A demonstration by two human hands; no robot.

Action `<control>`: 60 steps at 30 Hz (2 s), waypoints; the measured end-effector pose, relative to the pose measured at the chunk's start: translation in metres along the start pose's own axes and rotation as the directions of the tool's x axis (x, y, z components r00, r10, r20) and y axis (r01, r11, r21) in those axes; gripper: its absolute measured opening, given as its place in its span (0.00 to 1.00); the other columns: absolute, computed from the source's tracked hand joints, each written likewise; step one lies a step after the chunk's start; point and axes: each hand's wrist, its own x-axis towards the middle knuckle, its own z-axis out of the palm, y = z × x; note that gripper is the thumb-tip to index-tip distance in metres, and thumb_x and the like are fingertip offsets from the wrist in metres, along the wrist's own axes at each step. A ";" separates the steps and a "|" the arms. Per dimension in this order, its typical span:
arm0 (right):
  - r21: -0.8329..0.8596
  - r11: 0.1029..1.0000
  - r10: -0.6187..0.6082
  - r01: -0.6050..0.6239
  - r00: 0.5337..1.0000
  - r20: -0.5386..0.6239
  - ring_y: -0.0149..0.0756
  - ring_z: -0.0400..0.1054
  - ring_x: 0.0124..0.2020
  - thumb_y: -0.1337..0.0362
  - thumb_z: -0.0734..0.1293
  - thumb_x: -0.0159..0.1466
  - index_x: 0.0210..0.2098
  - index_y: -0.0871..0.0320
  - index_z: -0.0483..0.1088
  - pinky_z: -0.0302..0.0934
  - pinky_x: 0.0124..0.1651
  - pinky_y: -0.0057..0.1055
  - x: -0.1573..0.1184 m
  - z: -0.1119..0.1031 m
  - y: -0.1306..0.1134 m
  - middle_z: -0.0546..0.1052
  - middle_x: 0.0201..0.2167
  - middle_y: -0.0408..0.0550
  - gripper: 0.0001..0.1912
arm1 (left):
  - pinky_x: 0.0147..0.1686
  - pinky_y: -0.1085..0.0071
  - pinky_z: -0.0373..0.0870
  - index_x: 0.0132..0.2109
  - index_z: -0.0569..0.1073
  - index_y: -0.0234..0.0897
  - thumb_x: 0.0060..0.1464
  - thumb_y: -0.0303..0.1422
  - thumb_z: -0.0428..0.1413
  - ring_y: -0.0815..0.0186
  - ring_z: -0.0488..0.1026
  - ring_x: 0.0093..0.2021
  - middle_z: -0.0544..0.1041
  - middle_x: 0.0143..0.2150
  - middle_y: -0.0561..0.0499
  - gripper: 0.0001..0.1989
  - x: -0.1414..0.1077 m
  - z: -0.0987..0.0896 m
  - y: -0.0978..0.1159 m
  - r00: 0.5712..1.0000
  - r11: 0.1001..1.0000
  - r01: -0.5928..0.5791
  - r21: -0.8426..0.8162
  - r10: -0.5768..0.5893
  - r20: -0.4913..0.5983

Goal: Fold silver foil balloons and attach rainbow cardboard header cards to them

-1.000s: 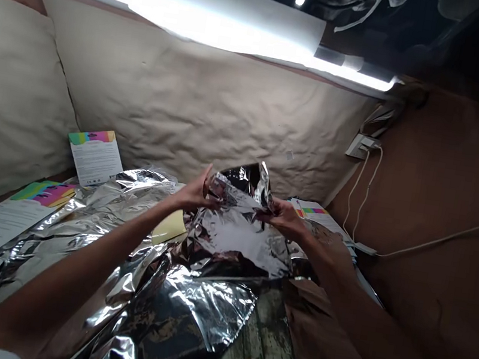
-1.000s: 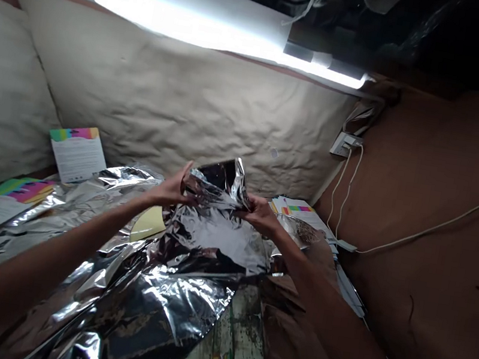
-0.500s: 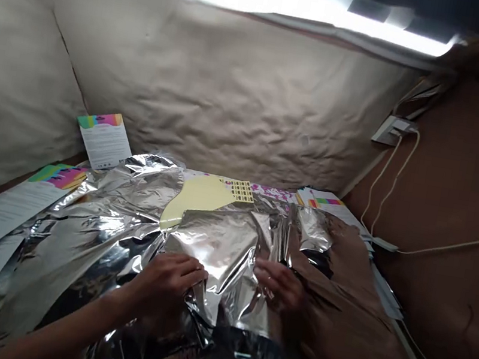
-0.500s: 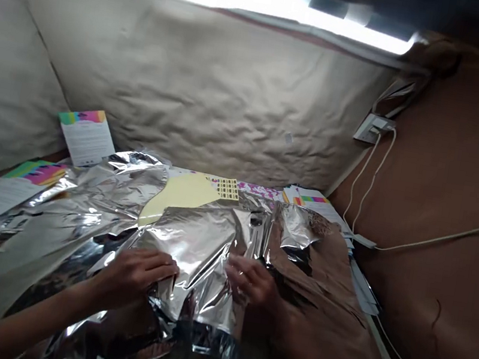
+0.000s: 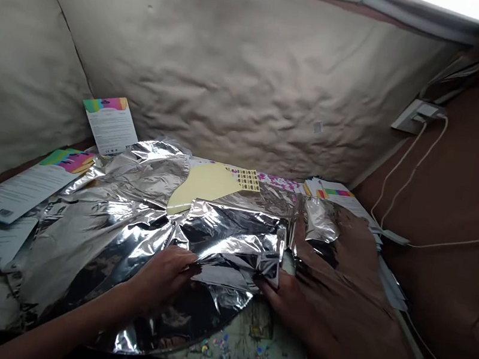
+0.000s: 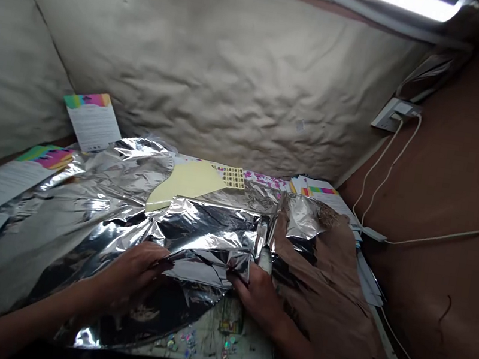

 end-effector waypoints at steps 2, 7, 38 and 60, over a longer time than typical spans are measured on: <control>0.010 0.985 0.170 -0.170 0.985 0.013 0.45 0.73 0.32 0.56 0.68 0.65 0.47 0.57 0.73 0.67 0.36 0.39 0.001 0.003 -0.003 0.77 0.29 0.47 0.15 | 0.42 0.65 0.63 0.31 0.72 0.38 0.67 0.38 0.44 0.62 0.69 0.37 0.74 0.32 0.49 0.19 0.002 0.003 0.001 0.999 0.999 0.040 0.022 -0.040 0.005; -0.182 0.983 -0.036 0.001 0.981 -0.190 0.51 0.73 0.49 0.63 0.69 0.64 0.71 0.50 0.43 0.68 0.48 0.47 -0.006 0.002 -0.011 0.76 0.51 0.55 0.43 | 0.36 0.67 0.62 0.38 0.74 0.39 0.61 0.40 0.50 0.58 0.72 0.36 0.77 0.34 0.49 0.12 0.010 0.001 0.002 0.961 0.967 0.256 0.016 -0.256 0.104; 0.649 0.613 0.136 -0.450 0.870 0.475 0.45 0.71 0.47 0.40 0.66 0.58 0.49 0.58 0.75 0.63 0.50 0.38 0.057 -0.067 0.009 0.77 0.45 0.53 0.31 | 0.23 0.73 0.55 0.23 0.65 0.37 0.47 0.55 0.61 0.72 0.55 0.22 0.61 0.20 0.57 0.26 0.100 -0.035 -0.054 0.830 0.767 0.332 -0.549 0.038 0.556; 0.535 0.754 0.389 -0.381 0.915 0.102 0.39 0.70 0.29 0.53 0.73 0.53 0.46 0.61 0.71 0.63 0.32 0.33 0.061 -0.025 0.032 0.77 0.29 0.47 0.26 | 0.67 0.45 0.39 0.73 0.50 0.41 0.62 0.59 0.40 0.44 0.41 0.73 0.47 0.74 0.43 0.40 0.070 0.048 -0.009 0.998 0.935 0.042 0.353 -0.053 0.020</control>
